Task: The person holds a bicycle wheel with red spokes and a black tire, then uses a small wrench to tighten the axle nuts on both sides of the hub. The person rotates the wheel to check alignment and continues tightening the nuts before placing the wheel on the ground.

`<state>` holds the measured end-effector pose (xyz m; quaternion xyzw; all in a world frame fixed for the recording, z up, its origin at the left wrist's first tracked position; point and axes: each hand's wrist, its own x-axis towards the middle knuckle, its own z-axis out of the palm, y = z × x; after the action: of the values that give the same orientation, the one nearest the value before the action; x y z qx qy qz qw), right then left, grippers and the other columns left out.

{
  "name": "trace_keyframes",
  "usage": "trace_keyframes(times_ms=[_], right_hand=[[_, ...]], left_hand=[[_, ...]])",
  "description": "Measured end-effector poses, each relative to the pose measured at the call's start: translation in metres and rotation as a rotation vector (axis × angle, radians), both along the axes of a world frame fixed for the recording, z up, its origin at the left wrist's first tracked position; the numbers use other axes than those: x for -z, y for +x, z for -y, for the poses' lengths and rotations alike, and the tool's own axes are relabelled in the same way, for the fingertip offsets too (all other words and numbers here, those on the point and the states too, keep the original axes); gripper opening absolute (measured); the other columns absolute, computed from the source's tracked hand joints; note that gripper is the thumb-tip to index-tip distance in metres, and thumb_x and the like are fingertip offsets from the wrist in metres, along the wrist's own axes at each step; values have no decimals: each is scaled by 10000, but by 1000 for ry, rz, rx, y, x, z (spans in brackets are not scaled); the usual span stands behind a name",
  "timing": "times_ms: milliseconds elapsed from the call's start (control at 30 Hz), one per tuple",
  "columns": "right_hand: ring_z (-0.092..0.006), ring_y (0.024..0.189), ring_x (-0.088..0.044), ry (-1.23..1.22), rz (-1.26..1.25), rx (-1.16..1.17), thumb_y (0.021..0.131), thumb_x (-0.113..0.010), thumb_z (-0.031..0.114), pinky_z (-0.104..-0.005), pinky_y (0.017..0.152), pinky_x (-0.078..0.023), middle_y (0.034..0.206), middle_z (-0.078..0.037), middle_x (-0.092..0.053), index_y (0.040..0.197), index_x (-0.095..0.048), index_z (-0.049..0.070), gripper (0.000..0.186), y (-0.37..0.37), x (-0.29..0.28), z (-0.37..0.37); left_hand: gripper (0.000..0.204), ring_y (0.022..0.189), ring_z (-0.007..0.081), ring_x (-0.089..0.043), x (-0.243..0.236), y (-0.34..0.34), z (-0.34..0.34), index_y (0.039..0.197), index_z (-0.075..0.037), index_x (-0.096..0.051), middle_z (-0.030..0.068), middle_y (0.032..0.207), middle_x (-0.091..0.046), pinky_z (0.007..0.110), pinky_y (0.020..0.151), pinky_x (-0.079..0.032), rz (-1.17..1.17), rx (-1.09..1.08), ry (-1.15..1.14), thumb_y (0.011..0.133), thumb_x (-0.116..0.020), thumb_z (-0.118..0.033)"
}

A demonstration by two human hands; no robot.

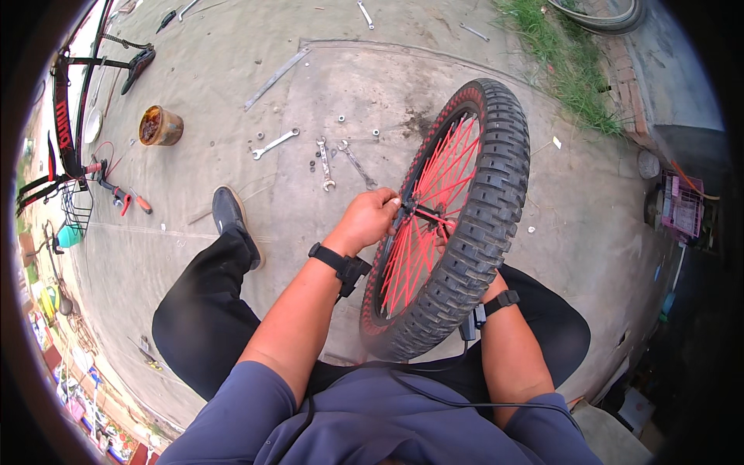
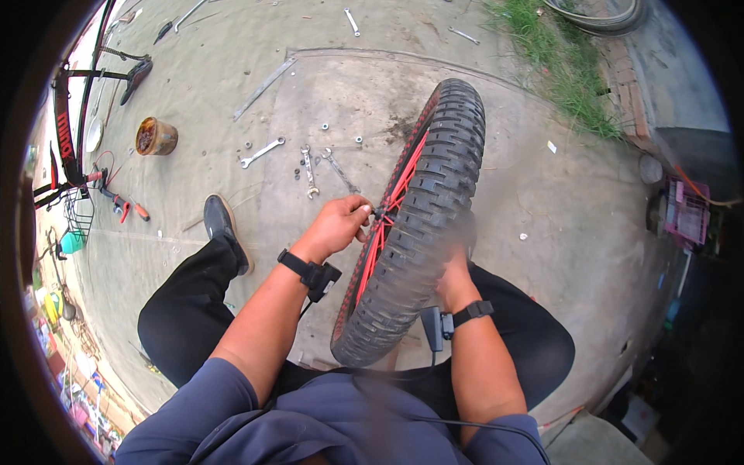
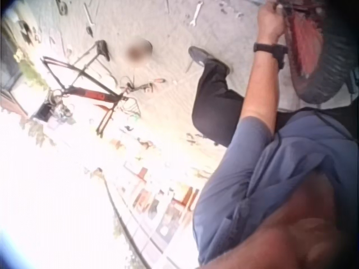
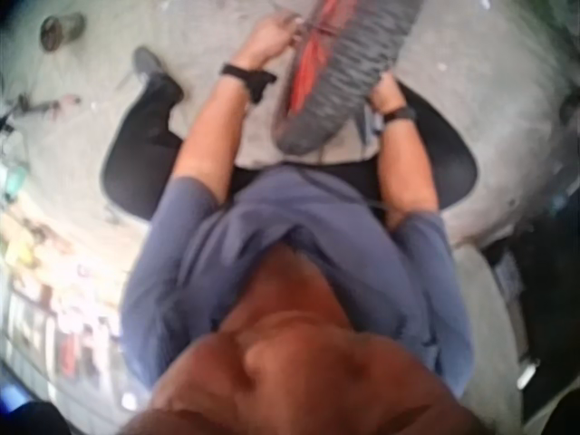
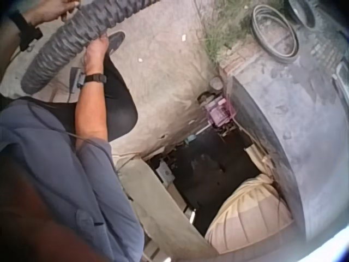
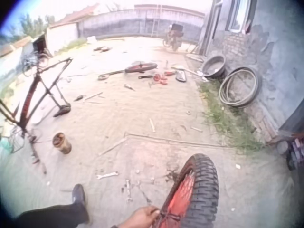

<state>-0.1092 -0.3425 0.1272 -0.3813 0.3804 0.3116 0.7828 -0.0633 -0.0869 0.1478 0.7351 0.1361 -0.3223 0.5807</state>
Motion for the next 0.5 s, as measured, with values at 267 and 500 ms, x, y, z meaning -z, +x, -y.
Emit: trace_keyframes(times_ms=[267, 500], right_hand=[[-136, 786, -662, -103, 8, -41, 1000, -669, 177, -254, 718, -577, 957, -72, -689, 1184, -622, -30, 281, 19, -55, -22], [-152, 825, -690, -22, 135, -24, 996, -661, 130, -264, 770, -599, 987, -90, -694, 1207, -610, -45, 279, 20, -52, -17]], left_hand=[[298, 645, 155, -685, 3, 2, 3, 1144, 44, -653, 82, 886, -678, 314, 619, -534, 4, 1, 7, 1030, -553, -213], [278, 679, 121, -695, -9, 6, 6, 1136, -3, -669, 62, 868, -694, 286, 574, -509, -46, 11, -26, 1007, -598, -238]])
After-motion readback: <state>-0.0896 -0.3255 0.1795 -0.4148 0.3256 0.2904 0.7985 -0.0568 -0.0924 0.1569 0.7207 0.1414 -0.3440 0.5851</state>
